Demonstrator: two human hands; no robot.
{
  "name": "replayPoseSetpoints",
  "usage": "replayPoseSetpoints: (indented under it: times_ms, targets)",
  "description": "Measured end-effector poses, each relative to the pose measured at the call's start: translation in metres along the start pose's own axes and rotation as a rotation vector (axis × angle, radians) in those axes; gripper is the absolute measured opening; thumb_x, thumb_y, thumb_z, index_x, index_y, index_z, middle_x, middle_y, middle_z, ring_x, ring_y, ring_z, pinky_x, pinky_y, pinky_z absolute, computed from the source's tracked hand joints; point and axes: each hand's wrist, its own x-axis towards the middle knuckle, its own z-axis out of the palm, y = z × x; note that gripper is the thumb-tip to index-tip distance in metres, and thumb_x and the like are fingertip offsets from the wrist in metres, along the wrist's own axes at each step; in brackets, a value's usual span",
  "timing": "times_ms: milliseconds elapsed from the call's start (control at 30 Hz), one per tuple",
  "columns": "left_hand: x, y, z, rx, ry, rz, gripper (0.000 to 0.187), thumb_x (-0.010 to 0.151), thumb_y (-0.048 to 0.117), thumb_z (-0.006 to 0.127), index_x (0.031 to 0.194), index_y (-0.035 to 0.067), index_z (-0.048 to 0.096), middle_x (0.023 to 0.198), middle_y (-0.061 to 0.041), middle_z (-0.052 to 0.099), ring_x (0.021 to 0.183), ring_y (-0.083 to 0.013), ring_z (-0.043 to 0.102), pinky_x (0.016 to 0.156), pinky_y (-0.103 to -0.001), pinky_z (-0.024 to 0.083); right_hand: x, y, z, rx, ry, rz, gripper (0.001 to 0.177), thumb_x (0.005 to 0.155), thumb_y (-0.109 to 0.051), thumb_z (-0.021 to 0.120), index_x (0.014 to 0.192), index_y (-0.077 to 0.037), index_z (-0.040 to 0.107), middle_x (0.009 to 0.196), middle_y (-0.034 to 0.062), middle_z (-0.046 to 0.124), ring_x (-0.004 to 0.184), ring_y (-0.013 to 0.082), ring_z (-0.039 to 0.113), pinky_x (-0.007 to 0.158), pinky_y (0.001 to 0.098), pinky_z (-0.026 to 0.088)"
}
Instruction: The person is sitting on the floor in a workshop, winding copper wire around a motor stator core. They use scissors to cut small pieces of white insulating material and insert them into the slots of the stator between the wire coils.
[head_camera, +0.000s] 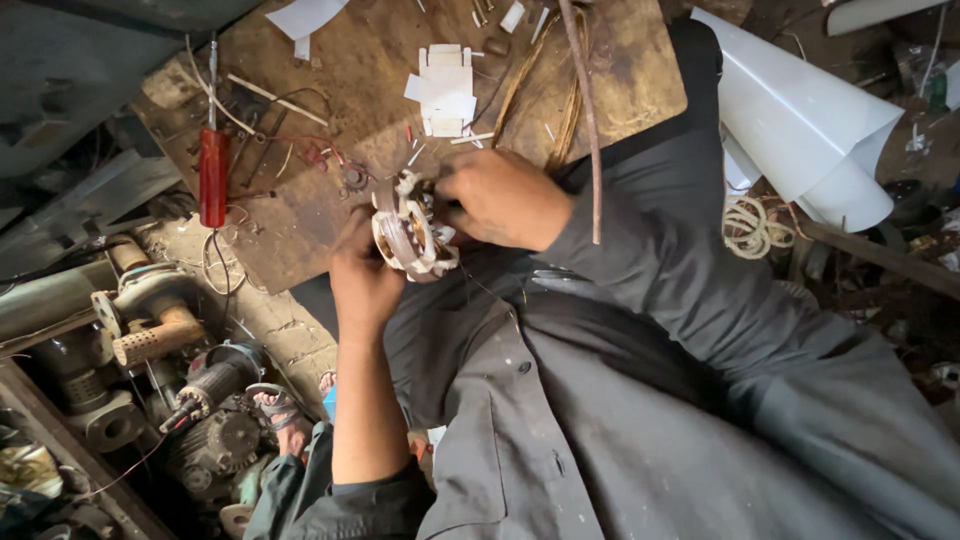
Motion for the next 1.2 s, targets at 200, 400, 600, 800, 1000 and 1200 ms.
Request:
replayPoseSetpoints:
  times_ms: [200, 400, 600, 800, 1000, 1200]
  targets:
    - [0.006, -0.007, -0.002, -0.051, -0.045, 0.024, 0.031, 0.083, 0.001, 0.069, 0.113, -0.003, 0.068, 0.114, -0.016, 0.07, 0.103, -0.0319, 0.071, 0.09, -0.035, 0.054, 0.006, -0.007, 0.011, -0.022, 0.116, 0.006, 0.024, 0.073, -0.004, 0.069, 0.095, 0.004, 0.071, 0.097, 0.0222, 0.064, 0.095, 0.0445, 0.065, 0.082, 0.0505, 0.053]
    - [-0.013, -0.003, -0.006, 0.172, 0.002, 0.062, 0.024, 0.086, 0.002, 0.071, 0.11, -0.001, 0.07, 0.115, -0.018, 0.069, 0.103, -0.0384, 0.068, 0.089, -0.039, 0.054, 0.003, 0.014, 0.003, 0.035, -0.036, -0.031, 0.027, 0.072, -0.009, 0.073, 0.098, -0.007, 0.079, 0.092, 0.0211, 0.07, 0.093, 0.0432, 0.066, 0.08, 0.051, 0.053]
    - [-0.012, -0.004, -0.009, 0.299, 0.01, 0.167, 0.026, 0.083, 0.003, 0.074, 0.108, 0.001, 0.073, 0.115, -0.018, 0.067, 0.102, -0.0394, 0.067, 0.088, -0.043, 0.054, 0.008, 0.009, -0.007, 0.021, 0.0, -0.117, 0.022, 0.074, -0.012, 0.076, 0.093, -0.002, 0.076, 0.085, 0.0239, 0.069, 0.084, 0.0449, 0.068, 0.075, 0.0508, 0.055]
    - [-0.011, -0.016, -0.006, 0.201, 0.016, 0.159, 0.025, 0.084, 0.001, 0.071, 0.11, 0.001, 0.07, 0.119, -0.018, 0.067, 0.105, -0.0392, 0.067, 0.089, -0.043, 0.055, 0.017, 0.009, 0.012, -0.127, 0.031, -0.071, 0.025, 0.068, -0.007, 0.071, 0.091, 0.003, 0.073, 0.085, 0.0248, 0.07, 0.083, 0.0446, 0.069, 0.077, 0.0492, 0.057]
    - [-0.009, -0.015, -0.003, 0.128, 0.001, 0.078, 0.023, 0.083, 0.0, 0.069, 0.106, 0.001, 0.07, 0.111, -0.018, 0.065, 0.1, -0.038, 0.067, 0.086, -0.042, 0.054, 0.03, 0.013, 0.002, -0.054, -0.15, -0.102, 0.028, 0.062, -0.011, 0.074, 0.086, 0.003, 0.073, 0.082, 0.0264, 0.068, 0.082, 0.0454, 0.069, 0.075, 0.05, 0.055]
    - [-0.002, -0.015, -0.019, 0.165, -0.135, 0.111, 0.027, 0.081, -0.002, 0.068, 0.107, 0.003, 0.072, 0.109, -0.017, 0.066, 0.1, -0.0373, 0.068, 0.087, -0.041, 0.055, 0.026, 0.013, -0.012, 0.092, -0.203, -0.09, 0.024, 0.069, -0.014, 0.074, 0.088, 0.001, 0.074, 0.083, 0.0254, 0.069, 0.083, 0.0449, 0.068, 0.075, 0.0501, 0.055]
